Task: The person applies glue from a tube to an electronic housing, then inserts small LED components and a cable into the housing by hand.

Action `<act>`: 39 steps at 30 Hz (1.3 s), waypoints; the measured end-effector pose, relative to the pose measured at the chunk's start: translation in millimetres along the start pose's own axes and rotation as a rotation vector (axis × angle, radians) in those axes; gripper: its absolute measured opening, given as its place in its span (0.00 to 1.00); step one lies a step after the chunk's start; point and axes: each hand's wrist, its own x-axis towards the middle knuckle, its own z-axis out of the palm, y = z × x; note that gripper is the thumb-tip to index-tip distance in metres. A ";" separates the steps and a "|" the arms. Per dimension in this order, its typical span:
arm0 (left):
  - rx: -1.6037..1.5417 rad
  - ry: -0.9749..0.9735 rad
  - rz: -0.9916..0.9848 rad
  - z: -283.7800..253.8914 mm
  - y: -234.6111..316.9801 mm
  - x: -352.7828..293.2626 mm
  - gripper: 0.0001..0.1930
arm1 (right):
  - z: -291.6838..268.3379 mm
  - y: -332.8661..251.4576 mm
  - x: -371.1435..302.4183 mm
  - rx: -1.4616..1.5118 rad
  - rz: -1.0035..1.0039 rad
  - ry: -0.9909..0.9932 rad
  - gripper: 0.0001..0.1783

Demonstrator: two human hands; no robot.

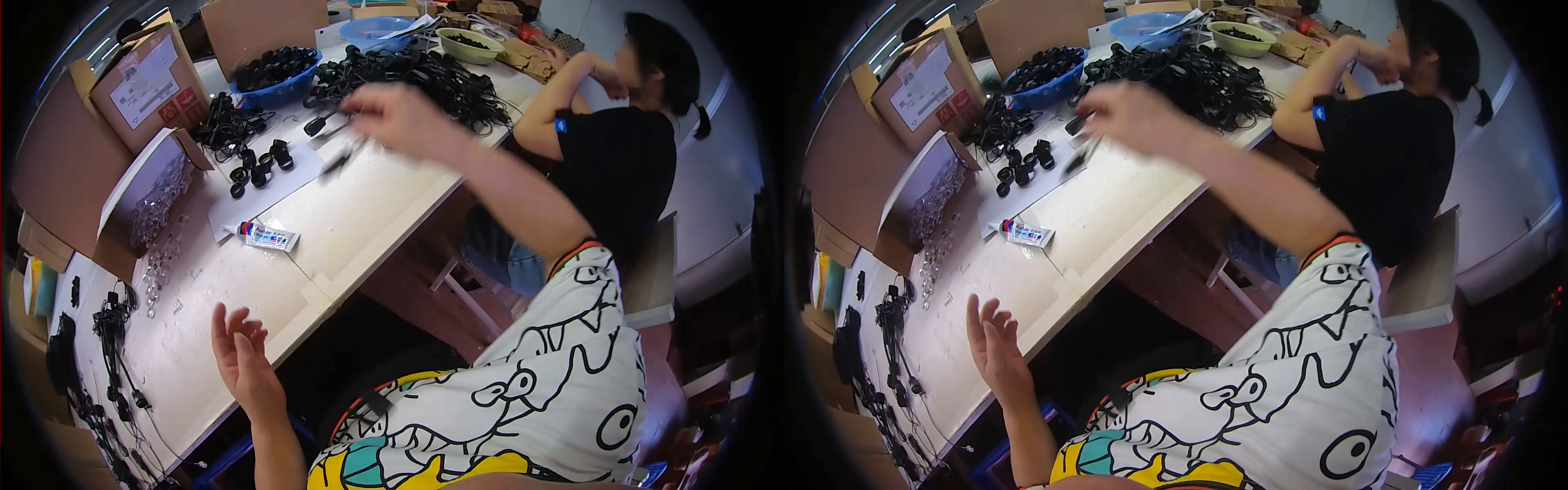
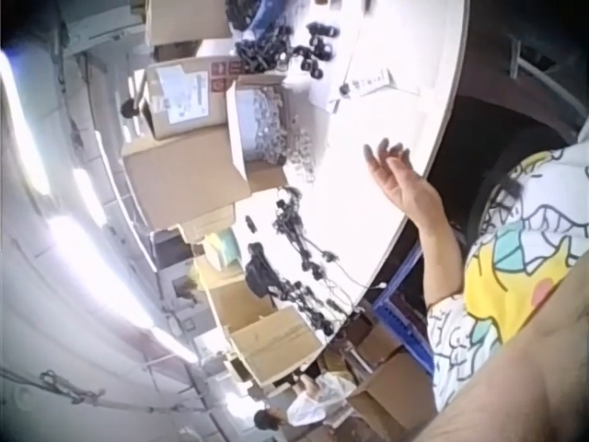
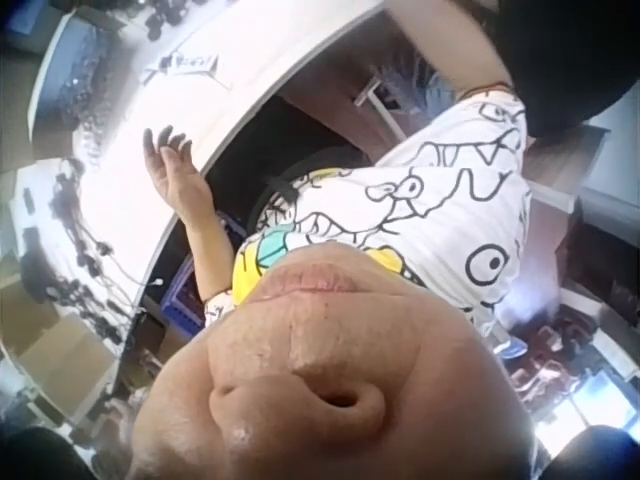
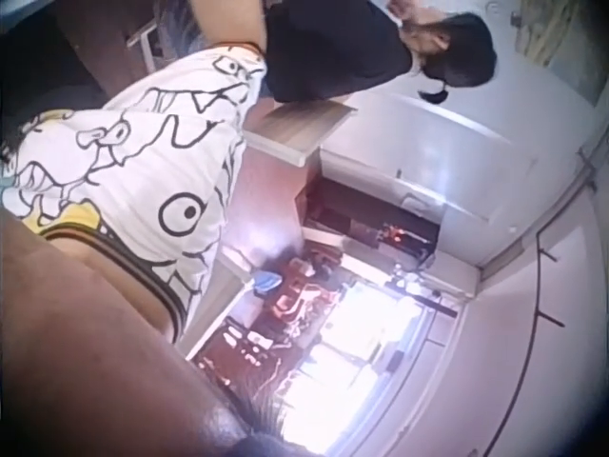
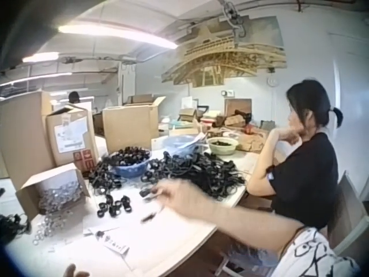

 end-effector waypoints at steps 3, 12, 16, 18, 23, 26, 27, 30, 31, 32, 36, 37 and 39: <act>0.106 0.018 -0.037 -16.5 -1.0 -10.7 0.18 | -55.0 39.8 52.2 -0.654 0.086 0.264 0.18; 0.253 0.183 -0.149 -58.4 9.4 -33.0 0.13 | -78.1 144.8 135.7 -0.925 0.503 0.245 0.17; 0.266 0.271 -0.149 -78.7 22.4 -39.0 0.12 | -61.9 172.1 151.8 -0.952 0.544 0.161 0.16; 0.289 0.341 -0.145 -98.8 33.5 -51.6 0.12 | -47.9 178.4 174.5 -0.955 0.434 0.030 0.15; 0.635 0.441 -0.140 -127.3 62.4 -53.7 0.11 | -102.0 187.0 170.1 -0.936 0.255 -0.109 0.15; 0.846 0.404 0.002 -165.7 83.3 -39.2 0.10 | -107.9 160.9 170.3 -1.196 0.179 -0.075 0.13; 0.843 0.475 0.037 -191.7 91.5 -41.0 0.11 | -57.8 72.4 144.0 -1.178 0.196 -0.084 0.12; 0.969 0.685 0.126 -265.0 116.5 -31.4 0.12 | 42.6 -6.5 95.4 -0.598 -0.131 -0.228 0.13; 1.039 0.744 0.167 -299.4 119.6 -25.3 0.12 | 70.4 -38.2 73.8 -0.414 -0.241 -0.320 0.13; 1.181 0.726 0.263 -328.4 121.3 -18.8 0.12 | 100.8 -64.7 57.0 -0.333 -0.245 -0.441 0.11; 1.615 0.711 0.160 -350.9 118.0 41.9 0.14 | 184.0 -128.0 -2.5 -0.051 -0.577 -0.591 0.08; 1.743 0.704 0.079 -355.4 113.2 55.9 0.14 | 200.7 -139.8 -9.8 -0.016 -0.663 -0.584 0.08; 1.889 0.706 -0.007 -344.9 107.1 68.8 0.15 | 227.6 -159.0 -17.4 0.021 -0.659 -0.598 0.07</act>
